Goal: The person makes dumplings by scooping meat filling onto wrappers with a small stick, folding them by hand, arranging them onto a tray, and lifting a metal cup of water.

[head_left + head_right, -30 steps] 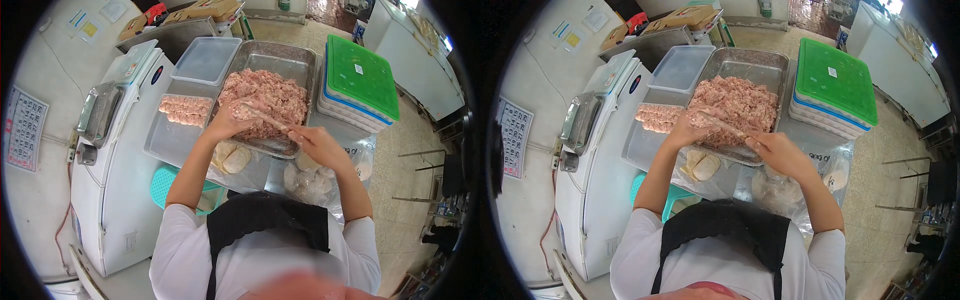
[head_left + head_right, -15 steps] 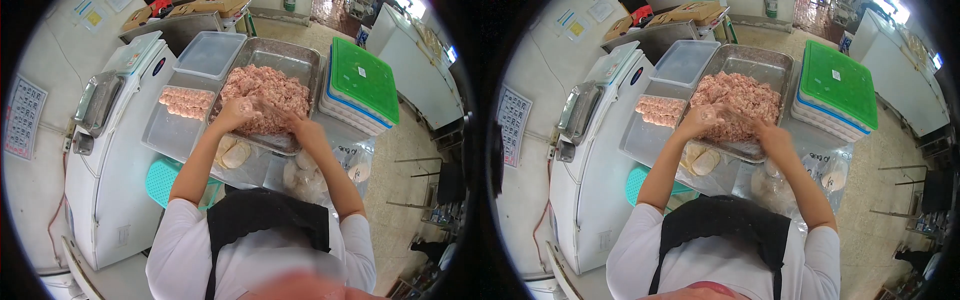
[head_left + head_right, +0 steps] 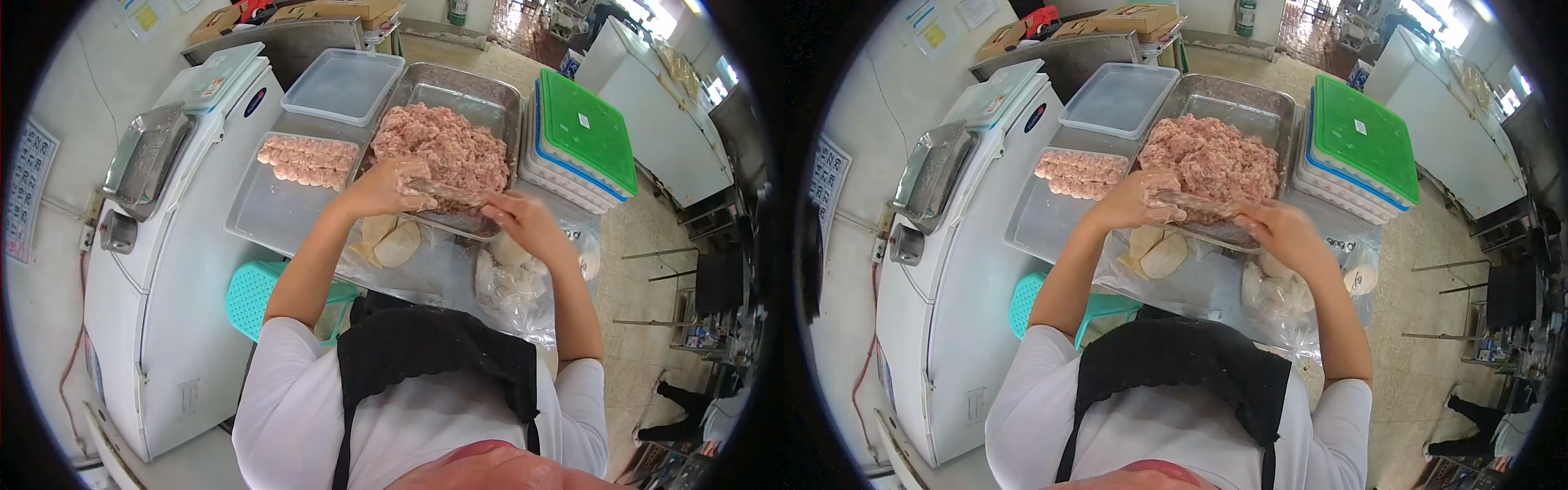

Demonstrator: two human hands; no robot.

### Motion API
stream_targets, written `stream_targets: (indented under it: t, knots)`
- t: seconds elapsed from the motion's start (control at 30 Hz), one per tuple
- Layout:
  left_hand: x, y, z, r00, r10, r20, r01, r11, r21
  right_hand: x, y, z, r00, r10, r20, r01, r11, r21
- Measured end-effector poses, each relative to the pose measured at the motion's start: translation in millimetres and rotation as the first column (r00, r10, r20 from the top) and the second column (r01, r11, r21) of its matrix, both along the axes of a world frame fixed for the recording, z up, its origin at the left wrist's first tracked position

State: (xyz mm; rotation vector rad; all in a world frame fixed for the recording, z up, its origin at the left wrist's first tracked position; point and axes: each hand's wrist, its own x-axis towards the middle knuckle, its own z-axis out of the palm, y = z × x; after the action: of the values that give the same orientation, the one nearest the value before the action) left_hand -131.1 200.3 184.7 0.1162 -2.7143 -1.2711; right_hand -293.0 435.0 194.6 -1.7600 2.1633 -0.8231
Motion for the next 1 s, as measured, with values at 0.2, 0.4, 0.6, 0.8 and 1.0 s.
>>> stream_targets:
  t: [0.2,0.4,0.6,0.8,1.0]
  knots:
    - [27,-27,-7,0.994,0.051,-0.096,-0.048,0.998,0.032,56,-21,14,0.958,-0.104,-0.266,0.115,0.993,0.029]
    - [83,-62,4,0.994,0.073,-0.081,-0.06,0.986,0.155,92,-57,39,0.984,-0.069,-0.164,0.058,0.996,-0.066]
    - [130,-118,-31,0.973,0.216,-0.078,-0.209,0.974,0.083,138,-113,-4,0.996,-0.086,-0.002,0.086,0.996,0.022]
    - [204,-223,-111,0.917,0.373,0.143,-0.391,0.911,0.133,146,-73,-52,0.936,-0.291,0.197,0.293,0.956,0.022]
    - [213,-280,-166,0.769,0.631,-0.104,-0.639,0.749,-0.175,168,-6,-94,0.498,-0.575,0.649,0.594,0.772,0.227]
